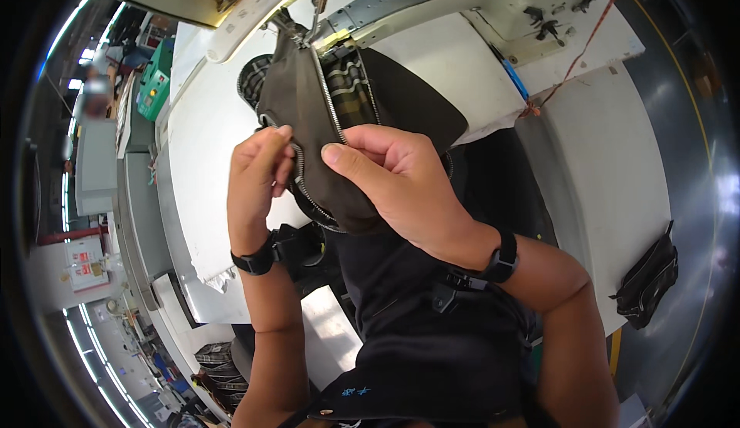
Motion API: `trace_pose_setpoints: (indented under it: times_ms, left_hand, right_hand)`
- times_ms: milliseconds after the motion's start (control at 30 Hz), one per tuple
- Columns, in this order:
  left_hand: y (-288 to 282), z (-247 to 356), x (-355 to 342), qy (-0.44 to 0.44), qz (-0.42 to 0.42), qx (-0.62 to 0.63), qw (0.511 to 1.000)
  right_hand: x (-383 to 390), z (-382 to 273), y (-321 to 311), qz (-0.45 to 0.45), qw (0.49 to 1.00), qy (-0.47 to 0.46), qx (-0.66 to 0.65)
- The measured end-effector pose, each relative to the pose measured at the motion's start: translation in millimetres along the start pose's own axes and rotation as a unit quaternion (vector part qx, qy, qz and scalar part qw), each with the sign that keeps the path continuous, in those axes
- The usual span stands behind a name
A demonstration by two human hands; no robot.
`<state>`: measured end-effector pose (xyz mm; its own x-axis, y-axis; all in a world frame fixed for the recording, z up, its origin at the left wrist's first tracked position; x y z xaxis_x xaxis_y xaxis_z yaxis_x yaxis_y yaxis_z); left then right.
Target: Sewing pieces of a leather bag together using an industrial sewing machine.
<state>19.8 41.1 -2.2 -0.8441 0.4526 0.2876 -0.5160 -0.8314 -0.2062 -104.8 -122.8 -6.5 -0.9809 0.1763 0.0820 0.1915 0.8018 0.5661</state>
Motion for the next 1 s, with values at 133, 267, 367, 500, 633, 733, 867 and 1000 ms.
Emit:
trace_pose_setpoints:
  times_ms: [133, 267, 367, 500, 633, 733, 867, 1000]
  left_hand:
    - [-26, 2, 6, 0.061, 0.072, 0.150, 0.984]
    - [-28, 16, 9, 0.100, 0.079, 0.149, 0.981]
    - [-32, 25, 9, 0.102, 0.102, 0.142, 0.979]
    - [-35, 32, 7, 0.122, 0.087, 0.112, 0.982]
    - [-35, 24, 8, 0.102, 0.081, 0.101, 0.986]
    - [-35, 22, 9, 0.092, 0.082, 0.110, 0.986]
    - [-34, 21, 7, 0.086, 0.082, 0.100, 0.988]
    - [-34, 20, -3, 0.086, 0.071, 0.076, 0.991]
  right_hand:
    - [3, 0, -2, 0.007, 1.000, 0.024, 0.016]
    - [1, -6, 2, 0.027, 0.999, 0.007, -0.014]
    - [0, -8, 4, 0.031, 0.998, 0.024, -0.043]
    - [2, -11, 4, 0.042, 0.999, 0.025, -0.007]
    - [2, -13, 1, 0.042, 0.998, 0.035, 0.042]
    - [3, -16, -1, 0.043, 0.997, 0.033, 0.055]
    - [0, -15, -5, 0.051, 0.996, 0.028, 0.063]
    - [-11, -10, -7, 0.053, 0.997, 0.022, 0.047]
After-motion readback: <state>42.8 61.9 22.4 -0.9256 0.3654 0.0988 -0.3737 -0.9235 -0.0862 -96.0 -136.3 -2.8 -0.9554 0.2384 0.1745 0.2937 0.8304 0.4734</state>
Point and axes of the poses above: each hand's wrist, its own x-axis away from the middle knuckle, its own y-axis out of the palm, z = x × y, the point moved 7 cm from there along -x, towards the middle knuckle, and after that the axes turned 1 degree about -x, right-handed, at the moved point
